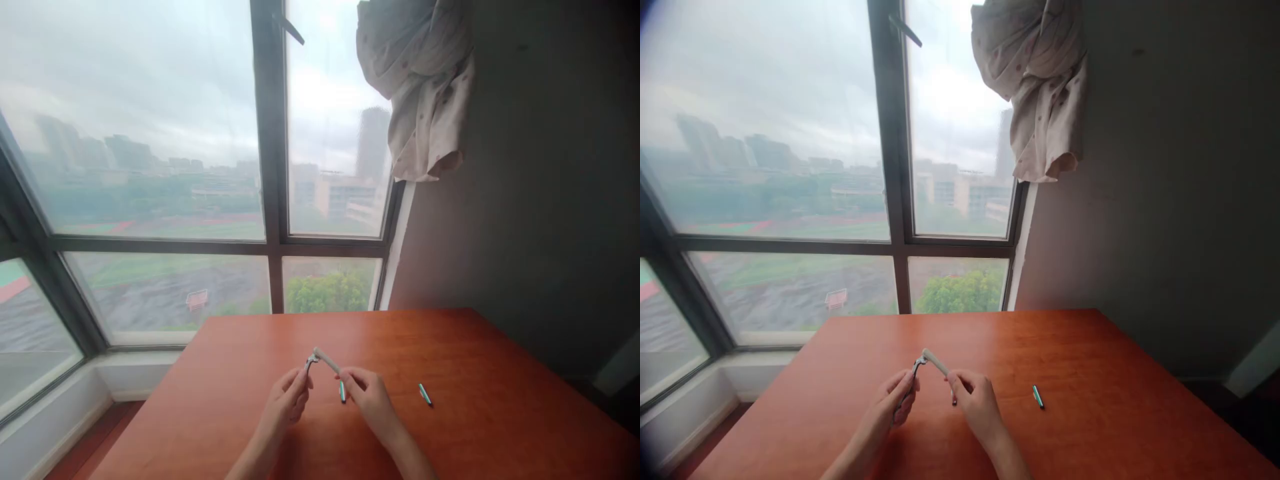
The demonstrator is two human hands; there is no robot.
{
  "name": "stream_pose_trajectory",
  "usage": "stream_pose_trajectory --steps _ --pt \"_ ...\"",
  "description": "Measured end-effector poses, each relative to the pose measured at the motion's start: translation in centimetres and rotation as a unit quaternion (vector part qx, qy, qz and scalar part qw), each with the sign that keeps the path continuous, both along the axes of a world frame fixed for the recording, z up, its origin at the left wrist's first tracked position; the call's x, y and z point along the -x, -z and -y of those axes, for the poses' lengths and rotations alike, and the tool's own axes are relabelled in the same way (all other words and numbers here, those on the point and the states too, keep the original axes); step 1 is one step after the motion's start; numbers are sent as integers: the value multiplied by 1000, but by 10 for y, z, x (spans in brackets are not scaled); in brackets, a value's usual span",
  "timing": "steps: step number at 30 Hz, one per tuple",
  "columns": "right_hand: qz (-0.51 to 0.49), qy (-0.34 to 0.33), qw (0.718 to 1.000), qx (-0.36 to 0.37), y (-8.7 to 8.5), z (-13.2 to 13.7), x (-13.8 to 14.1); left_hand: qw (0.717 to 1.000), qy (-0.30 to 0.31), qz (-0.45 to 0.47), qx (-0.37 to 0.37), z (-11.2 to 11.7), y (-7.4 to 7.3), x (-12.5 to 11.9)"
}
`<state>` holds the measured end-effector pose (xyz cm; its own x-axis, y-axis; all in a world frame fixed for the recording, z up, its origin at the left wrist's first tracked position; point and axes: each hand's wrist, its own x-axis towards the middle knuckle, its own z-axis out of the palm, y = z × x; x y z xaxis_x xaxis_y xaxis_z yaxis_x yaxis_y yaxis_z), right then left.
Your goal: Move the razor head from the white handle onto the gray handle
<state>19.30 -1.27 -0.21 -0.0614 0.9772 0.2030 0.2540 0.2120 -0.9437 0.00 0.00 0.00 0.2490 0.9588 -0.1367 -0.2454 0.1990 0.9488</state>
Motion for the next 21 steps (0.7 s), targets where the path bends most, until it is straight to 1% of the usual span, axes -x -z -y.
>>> stream_pose_trajectory --steps 2,4,9,14,17,21 --pt "0 11 1000 2 0 0 0 1000 9 -6 0 1 0 0" --pt "-6 17 1000 3 0 0 0 1000 4 -12 -6 1 0 -1" --pt "-8 -5 1000 -1 -1 2 1 998 -14 -37 -49 -3 4 -3" --pt "21 15 1000 -10 -1 1 2 1000 -10 -25 -14 -4 7 0" --pt "33 29 999 -12 -2 1 1 1000 -22 -18 -7 -4 5 0" --pt "7 10 1000 1 -3 1 2 999 -33 -12 -16 -5 4 -1"
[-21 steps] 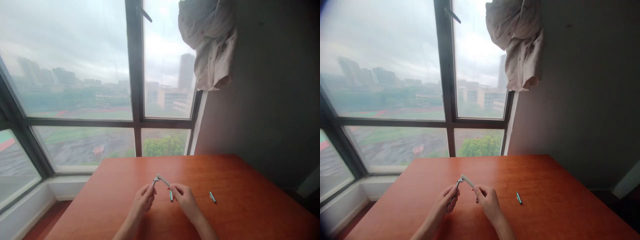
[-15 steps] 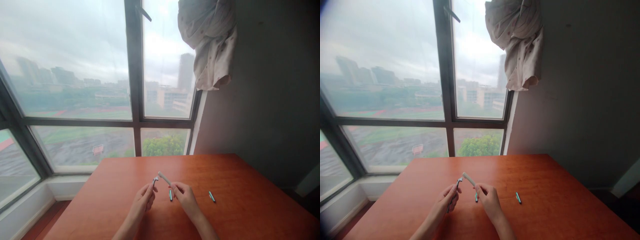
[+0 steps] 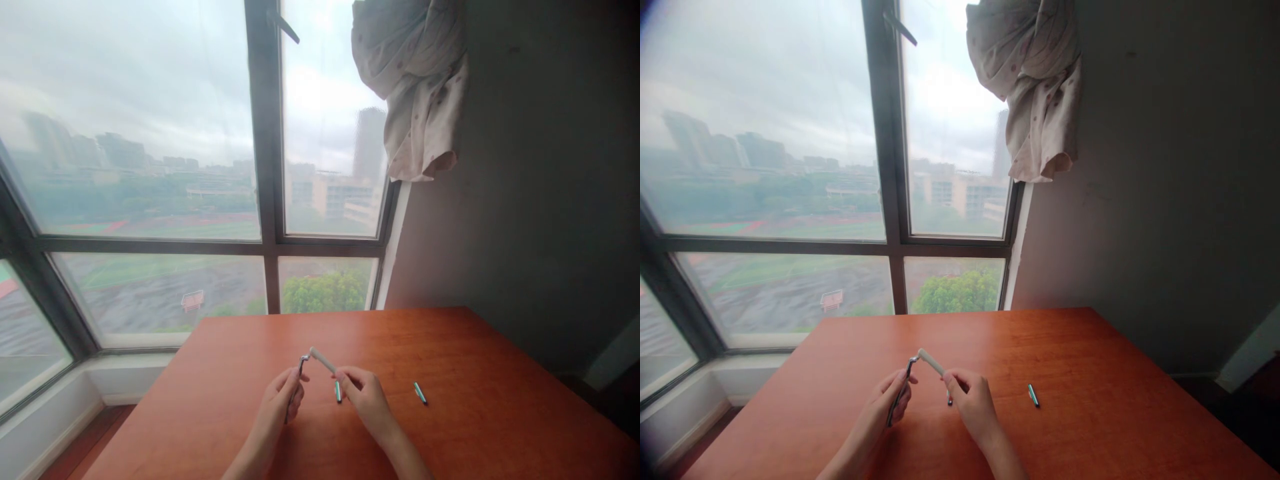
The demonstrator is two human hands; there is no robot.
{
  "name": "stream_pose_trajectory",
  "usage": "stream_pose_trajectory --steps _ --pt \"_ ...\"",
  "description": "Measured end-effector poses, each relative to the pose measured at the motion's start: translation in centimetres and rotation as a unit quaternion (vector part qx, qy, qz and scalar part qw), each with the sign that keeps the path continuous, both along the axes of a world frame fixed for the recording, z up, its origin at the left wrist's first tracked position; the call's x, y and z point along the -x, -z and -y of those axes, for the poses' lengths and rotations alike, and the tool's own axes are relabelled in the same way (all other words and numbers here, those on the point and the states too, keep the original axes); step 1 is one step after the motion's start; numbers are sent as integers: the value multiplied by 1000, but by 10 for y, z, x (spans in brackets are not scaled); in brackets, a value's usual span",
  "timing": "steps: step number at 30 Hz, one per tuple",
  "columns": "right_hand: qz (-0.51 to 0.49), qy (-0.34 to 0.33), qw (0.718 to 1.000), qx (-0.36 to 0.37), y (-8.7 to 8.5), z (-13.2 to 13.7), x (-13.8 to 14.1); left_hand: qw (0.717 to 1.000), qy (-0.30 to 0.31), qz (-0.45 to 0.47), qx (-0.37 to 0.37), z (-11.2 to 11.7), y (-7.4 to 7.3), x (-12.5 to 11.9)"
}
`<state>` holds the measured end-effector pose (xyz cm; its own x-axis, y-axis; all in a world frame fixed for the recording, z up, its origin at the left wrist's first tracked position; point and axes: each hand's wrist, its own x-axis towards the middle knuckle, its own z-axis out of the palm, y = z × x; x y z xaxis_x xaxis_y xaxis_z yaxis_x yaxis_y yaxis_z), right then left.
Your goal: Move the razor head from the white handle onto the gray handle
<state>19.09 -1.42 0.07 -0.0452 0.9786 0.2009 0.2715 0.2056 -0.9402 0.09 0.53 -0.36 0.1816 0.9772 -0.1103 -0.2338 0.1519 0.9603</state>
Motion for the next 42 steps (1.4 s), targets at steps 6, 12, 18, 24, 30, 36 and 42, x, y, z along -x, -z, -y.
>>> stream_pose_trajectory --steps 6,12,18,24,30,36,42 --pt "13 9 1000 -7 2 0 1 1000 10 -15 3 2 -2 0" --pt "-3 2 1000 -15 0 0 0 1000 2 -22 -6 2 -1 -1" --pt "11 8 1000 -9 1 0 1 1000 9 -5 -6 4 -5 -3" --pt "-3 -6 1000 -6 -3 1 0 1000 5 -18 0 6 -8 -2" --pt "6 -2 1000 -5 -3 2 0 1000 5 -27 -8 1 0 0" --pt "-1 -8 1000 -4 -5 3 -1 999 3 -44 -26 0 0 1" --pt "39 21 999 -30 -11 5 -1 998 -5 -55 -33 8 -12 1"
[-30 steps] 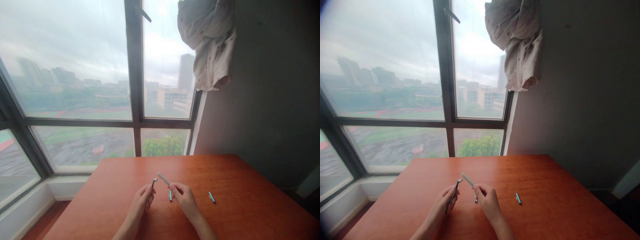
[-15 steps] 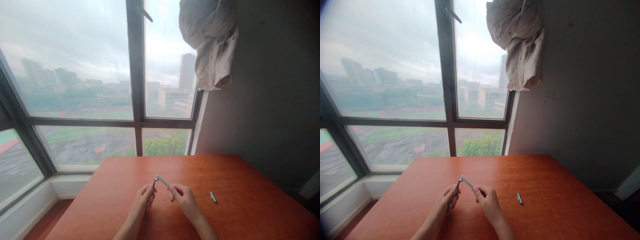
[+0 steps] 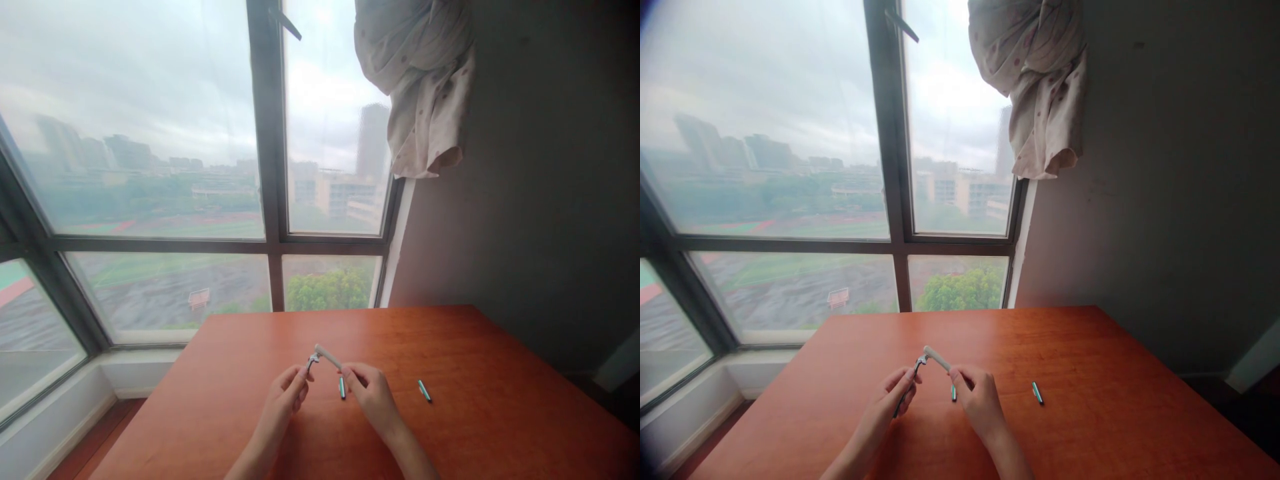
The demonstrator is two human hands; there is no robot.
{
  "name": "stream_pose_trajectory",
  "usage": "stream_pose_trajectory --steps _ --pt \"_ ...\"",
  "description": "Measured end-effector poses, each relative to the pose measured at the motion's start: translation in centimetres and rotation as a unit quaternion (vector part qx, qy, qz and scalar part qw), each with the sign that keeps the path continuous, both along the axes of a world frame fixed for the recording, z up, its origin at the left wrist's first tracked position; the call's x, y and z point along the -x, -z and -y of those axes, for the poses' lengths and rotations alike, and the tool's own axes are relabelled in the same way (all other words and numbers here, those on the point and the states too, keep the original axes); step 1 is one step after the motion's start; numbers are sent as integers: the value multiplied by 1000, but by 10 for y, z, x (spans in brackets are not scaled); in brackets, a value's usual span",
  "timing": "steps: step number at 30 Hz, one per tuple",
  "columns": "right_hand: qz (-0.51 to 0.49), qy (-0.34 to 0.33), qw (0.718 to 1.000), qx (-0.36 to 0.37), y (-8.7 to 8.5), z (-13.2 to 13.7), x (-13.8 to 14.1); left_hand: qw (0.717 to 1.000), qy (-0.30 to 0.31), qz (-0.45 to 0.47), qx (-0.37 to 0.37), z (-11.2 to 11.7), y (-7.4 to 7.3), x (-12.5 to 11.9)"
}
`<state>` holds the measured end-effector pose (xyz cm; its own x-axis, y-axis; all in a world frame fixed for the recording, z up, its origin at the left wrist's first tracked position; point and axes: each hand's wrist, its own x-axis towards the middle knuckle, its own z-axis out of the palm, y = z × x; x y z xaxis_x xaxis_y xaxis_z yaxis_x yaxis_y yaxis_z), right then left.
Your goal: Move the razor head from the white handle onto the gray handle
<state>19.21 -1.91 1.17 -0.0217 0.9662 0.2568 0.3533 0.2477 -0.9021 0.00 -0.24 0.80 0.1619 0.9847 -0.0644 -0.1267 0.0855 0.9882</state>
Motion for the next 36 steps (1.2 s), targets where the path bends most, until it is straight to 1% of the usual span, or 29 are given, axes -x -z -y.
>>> stream_pose_trajectory --steps 3,8,13,17,20,23,25,31,36 --pt "28 15 999 -20 -5 2 -1 1000 -3 -14 -6 1 -4 0" --pt "46 0 998 -34 -9 4 -1 999 -22 -35 -27 2 -8 2" --pt "66 28 997 -42 -12 4 -2 998 -20 -48 -29 5 -12 2" --pt "69 12 996 -53 -16 6 -3 998 -27 -51 -30 7 -16 0" --pt "70 7 996 -53 -15 6 -4 997 -38 -60 -42 7 -14 1" --pt "60 30 997 -48 -12 5 -5 994 -46 -76 -61 6 -12 2" --pt "55 33 997 -49 -12 5 -6 992 -52 -85 -72 6 -12 3" --pt "90 -12 994 -62 -18 8 -7 986 -74 -119 -94 9 -20 4" --pt "114 26 991 -61 -15 6 -11 979 -83 -154 -103 11 -22 5"
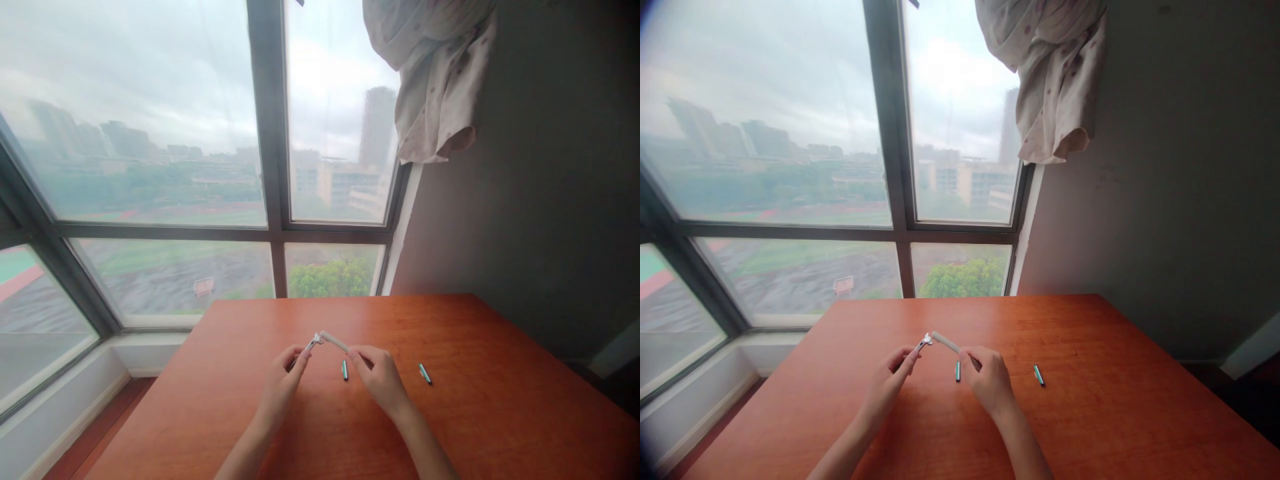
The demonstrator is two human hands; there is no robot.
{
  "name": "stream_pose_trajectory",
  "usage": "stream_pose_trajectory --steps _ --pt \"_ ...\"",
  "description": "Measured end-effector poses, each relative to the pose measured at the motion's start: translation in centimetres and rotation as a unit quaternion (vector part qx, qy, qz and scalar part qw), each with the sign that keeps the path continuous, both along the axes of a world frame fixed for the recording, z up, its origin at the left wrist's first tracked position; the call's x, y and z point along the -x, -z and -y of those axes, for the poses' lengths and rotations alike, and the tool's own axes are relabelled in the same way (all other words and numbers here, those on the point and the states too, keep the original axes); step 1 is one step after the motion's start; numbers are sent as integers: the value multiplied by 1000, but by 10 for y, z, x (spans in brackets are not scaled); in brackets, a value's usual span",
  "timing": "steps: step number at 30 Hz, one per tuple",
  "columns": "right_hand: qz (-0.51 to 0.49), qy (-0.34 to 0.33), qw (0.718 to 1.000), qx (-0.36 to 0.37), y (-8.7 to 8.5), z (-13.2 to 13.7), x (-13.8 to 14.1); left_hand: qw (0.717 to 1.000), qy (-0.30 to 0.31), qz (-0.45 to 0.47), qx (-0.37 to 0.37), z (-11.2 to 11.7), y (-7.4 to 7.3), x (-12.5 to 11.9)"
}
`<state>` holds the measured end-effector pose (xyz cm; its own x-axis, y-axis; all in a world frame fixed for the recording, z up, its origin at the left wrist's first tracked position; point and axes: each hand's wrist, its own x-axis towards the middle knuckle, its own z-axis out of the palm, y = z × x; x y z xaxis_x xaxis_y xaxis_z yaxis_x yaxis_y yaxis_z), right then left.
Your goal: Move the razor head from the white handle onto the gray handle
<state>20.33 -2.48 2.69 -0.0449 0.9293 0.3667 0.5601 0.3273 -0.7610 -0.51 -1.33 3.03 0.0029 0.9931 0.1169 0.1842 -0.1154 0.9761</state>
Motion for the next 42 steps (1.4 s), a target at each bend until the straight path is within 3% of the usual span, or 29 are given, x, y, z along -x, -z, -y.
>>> stream_pose_trajectory --steps 16,42 --pt "82 1 996 -19 -2 2 -4 998 -25 -52 -33 0 5 1" --pt "89 -6 996 -17 3 -1 -6 997 -28 -57 -35 2 1 2"
